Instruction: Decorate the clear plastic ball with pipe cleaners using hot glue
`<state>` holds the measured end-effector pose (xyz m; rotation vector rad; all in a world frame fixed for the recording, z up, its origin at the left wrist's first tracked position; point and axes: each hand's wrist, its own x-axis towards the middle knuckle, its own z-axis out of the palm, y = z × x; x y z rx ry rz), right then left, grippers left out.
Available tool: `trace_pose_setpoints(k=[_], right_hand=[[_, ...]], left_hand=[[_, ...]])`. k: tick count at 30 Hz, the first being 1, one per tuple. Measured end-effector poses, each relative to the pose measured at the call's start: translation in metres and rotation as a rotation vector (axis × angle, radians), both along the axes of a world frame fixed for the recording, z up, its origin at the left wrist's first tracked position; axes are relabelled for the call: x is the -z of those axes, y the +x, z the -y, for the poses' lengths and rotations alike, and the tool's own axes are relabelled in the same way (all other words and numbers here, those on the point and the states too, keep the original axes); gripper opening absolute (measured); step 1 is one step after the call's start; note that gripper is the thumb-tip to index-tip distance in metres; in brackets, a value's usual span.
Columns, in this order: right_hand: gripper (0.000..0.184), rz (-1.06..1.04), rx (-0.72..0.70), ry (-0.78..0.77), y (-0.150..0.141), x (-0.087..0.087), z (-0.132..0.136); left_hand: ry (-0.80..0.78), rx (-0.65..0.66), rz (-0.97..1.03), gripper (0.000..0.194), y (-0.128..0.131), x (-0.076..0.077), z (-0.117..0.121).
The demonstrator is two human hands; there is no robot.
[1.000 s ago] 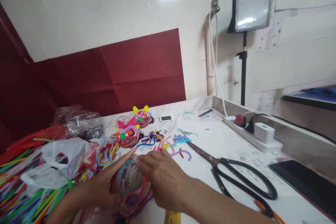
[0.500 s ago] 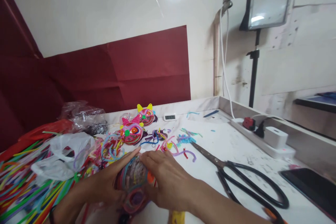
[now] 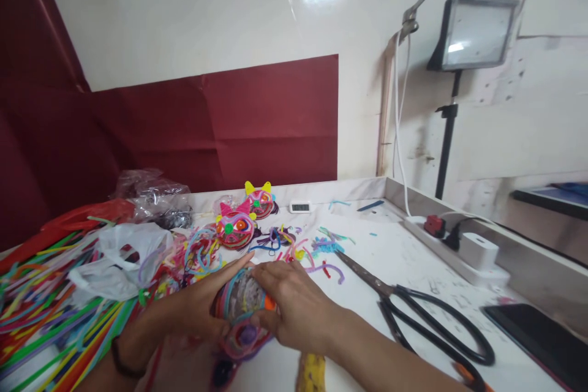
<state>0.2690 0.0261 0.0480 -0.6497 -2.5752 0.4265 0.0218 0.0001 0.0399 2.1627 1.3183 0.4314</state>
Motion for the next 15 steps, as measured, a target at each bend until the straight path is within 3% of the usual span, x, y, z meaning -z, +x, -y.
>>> trace_pose_setpoints(k=[7, 15], right_hand=[[0.052, 0.003, -0.021, 0.031, -0.0012, 0.0040, -0.0013], [0.058, -0.024, -0.037, 0.053, -0.0017, 0.0094, -0.0054]], left_hand=[[-0.028, -0.006, 0.046, 0.132, 0.0029, -0.0022, 0.0007], [-0.020, 0.002, 0.068, 0.128, 0.0041, -0.0049, -0.0004]])
